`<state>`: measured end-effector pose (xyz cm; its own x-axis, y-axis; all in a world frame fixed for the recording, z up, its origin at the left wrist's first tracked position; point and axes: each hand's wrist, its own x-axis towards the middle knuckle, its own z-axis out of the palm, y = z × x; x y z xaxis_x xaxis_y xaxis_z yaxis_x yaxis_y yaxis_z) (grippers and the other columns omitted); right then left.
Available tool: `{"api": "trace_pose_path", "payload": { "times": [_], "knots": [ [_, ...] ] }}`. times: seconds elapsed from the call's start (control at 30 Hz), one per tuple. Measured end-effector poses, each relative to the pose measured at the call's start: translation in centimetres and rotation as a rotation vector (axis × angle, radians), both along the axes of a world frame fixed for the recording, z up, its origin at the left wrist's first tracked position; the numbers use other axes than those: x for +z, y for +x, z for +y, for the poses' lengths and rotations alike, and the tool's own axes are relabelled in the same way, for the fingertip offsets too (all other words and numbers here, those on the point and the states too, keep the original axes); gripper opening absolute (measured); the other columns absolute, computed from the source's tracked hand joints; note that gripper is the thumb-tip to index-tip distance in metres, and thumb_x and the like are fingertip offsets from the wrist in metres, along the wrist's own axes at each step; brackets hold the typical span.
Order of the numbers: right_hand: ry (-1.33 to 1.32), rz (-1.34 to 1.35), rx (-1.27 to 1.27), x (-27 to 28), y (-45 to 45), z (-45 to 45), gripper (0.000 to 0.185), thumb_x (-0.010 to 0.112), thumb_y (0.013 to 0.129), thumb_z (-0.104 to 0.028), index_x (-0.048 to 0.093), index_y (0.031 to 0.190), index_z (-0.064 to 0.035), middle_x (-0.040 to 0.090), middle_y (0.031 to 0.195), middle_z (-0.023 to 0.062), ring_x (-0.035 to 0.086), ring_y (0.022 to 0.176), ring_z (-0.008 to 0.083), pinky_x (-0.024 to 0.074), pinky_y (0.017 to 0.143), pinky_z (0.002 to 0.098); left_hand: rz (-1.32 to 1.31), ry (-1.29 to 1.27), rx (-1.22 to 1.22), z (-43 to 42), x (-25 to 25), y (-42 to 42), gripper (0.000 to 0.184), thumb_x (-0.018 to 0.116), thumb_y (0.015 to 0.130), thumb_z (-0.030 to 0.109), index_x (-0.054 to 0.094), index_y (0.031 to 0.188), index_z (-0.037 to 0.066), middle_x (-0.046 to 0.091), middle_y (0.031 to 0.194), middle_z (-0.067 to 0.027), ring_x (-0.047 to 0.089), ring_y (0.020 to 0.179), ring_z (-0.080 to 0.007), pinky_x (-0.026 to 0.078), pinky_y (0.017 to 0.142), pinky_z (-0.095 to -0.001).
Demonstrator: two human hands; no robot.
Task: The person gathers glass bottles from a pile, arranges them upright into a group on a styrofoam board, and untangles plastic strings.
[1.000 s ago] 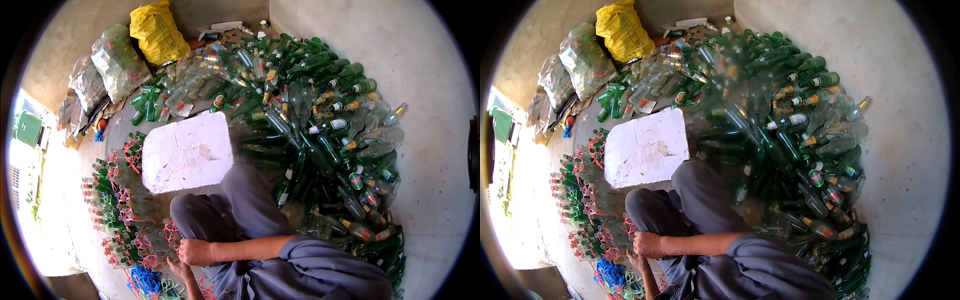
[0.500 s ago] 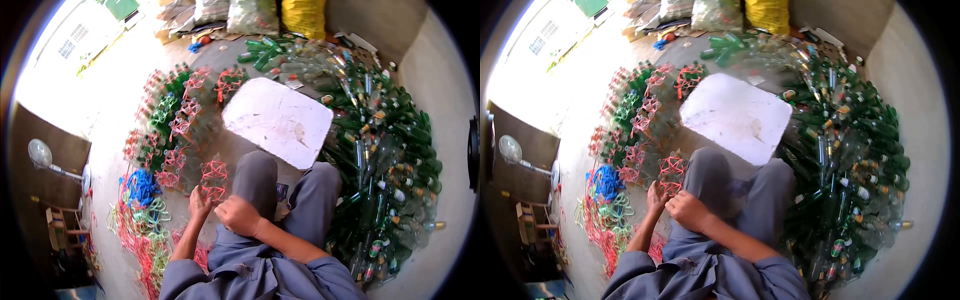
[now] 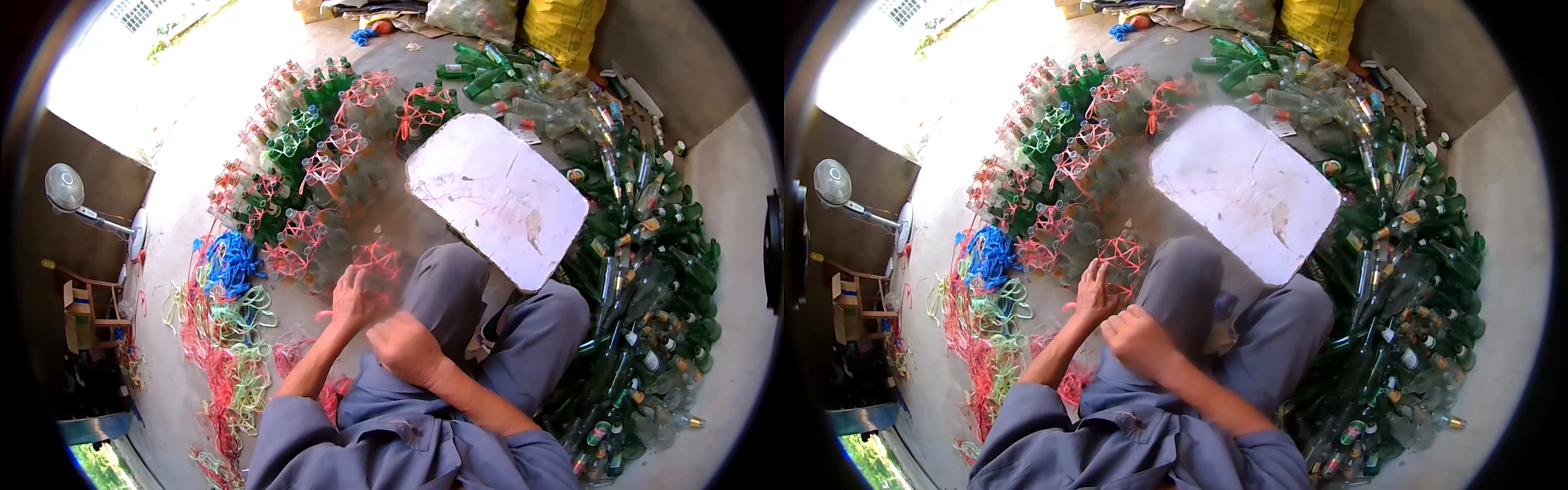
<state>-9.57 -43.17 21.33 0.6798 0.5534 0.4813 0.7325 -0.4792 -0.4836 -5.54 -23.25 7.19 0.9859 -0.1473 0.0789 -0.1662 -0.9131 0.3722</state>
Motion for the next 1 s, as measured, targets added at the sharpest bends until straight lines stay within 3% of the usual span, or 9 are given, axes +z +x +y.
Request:
{"api": "trace_pose_path", "payload": {
  "times": [0.13,0.23,0.33,0.47,0.6,0.67,0.73,0.77,1.0],
  "knots": [
    [-0.016,-0.003,0.006,-0.2,0.1,0.7,0.008,0.062,0.075,-0.013,0.056,0.074,-0.0082,0.054,0.069,0.0077,0.057,0.067,0.0254,0.0449,0.067,0.0377,0.065,-0.049,0.010,-0.6,1.3,0.3,0.076,0.078,0.069,0.034,0.047,0.132,0.005,0.042,0.140,-0.0288,0.045,0.126,-0.0446,0.041,0.103,-0.0511],
    [-0.047,0.009,0.019,0.1,0.3,0.9,0.008,0.062,0.074,-0.014,0.056,0.075,-0.0083,0.054,0.070,0.0074,0.057,0.067,0.0249,0.0447,0.068,0.0371,-0.111,0.002,-0.041,-1.0,1.3,0.5,0.074,0.078,0.066,0.032,0.049,0.128,0.005,0.045,0.136,-0.0266,0.046,0.125,-0.0441,0.042,0.102,-0.0512],
    [-0.084,0.026,0.040,0.3,0.5,1.0,0.009,0.063,0.074,-0.014,0.056,0.076,-0.0085,0.054,0.070,0.0069,0.057,0.068,0.0242,0.0446,0.069,0.0367,-0.301,0.159,-0.252,-1.2,2.6,1.1,0.074,0.079,0.063,0.031,0.050,0.125,0.004,0.048,0.132,-0.0239,0.046,0.126,-0.0428,0.044,0.099,-0.0521],
    [-0.140,0.050,0.043,0.8,0.5,1.1,0.010,0.064,0.074,-0.014,0.056,0.076,-0.0089,0.054,0.071,0.0063,0.058,0.070,0.0234,0.0450,0.072,0.0363,-0.139,0.071,-0.096,-0.9,0.8,0.5,0.078,0.082,0.062,0.032,0.048,0.126,0.002,0.045,0.140,-0.0232,0.043,0.130,-0.0413,0.043,0.099,-0.0511],
    [-0.180,0.080,0.064,0.8,0.5,1.2,0.010,0.064,0.076,-0.014,0.060,0.082,-0.0069,0.057,0.074,0.0062,0.061,0.073,0.0225,0.0459,0.075,0.0360,-0.163,0.027,-0.109,-0.6,-0.6,0.8,0.090,0.082,0.066,0.034,0.042,0.139,0.000,0.041,0.147,-0.0230,0.039,0.135,-0.0417,0.046,0.095,-0.0500],
    [-0.200,0.092,0.065,0.8,0.5,1.3,0.011,0.065,0.077,-0.013,0.063,0.085,-0.0057,0.060,0.076,0.0062,0.062,0.075,0.0221,0.0462,0.076,0.0359,-0.122,0.108,-0.154,-0.6,-0.1,0.7,0.090,0.081,0.068,0.035,0.042,0.143,0.005,0.041,0.149,-0.0177,0.041,0.135,-0.0396,0.047,0.091,-0.0495],
    [-0.143,0.044,0.064,0.3,0.6,1.6,0.008,0.062,0.075,-0.013,0.061,0.080,-0.0063,0.056,0.071,0.0069,0.058,0.069,0.0236,0.0455,0.069,0.0373,-0.088,0.186,-0.199,-0.8,0.6,0.8,0.087,0.080,0.069,0.036,0.044,0.143,0.008,0.041,0.150,-0.0149,0.042,0.135,-0.0386,0.048,0.089,-0.0495],
    [-0.115,0.021,0.063,0.2,0.7,1.8,0.007,0.060,0.075,-0.013,0.060,0.077,-0.0066,0.055,0.068,0.0072,0.056,0.067,0.0244,0.0451,0.066,0.0380,-0.054,0.177,-0.204,-0.8,1.1,1.0,0.083,0.078,0.071,0.036,0.045,0.144,0.014,0.040,0.152,-0.0130,0.043,0.134,-0.0377,0.049,0.087,-0.0496],
    [-0.099,0.001,0.065,0.4,0.9,2.4,0.008,0.060,0.076,-0.013,0.054,0.071,-0.0089,0.052,0.066,0.0072,0.055,0.064,0.0249,0.0438,0.064,0.0386,0.144,0.260,-0.242,-1.3,2.3,2.7,0.078,0.077,0.075,0.037,0.045,0.145,0.022,0.033,0.155,-0.0155,0.042,0.135,-0.0387,0.054,0.079,-0.0478]
  ]
}}
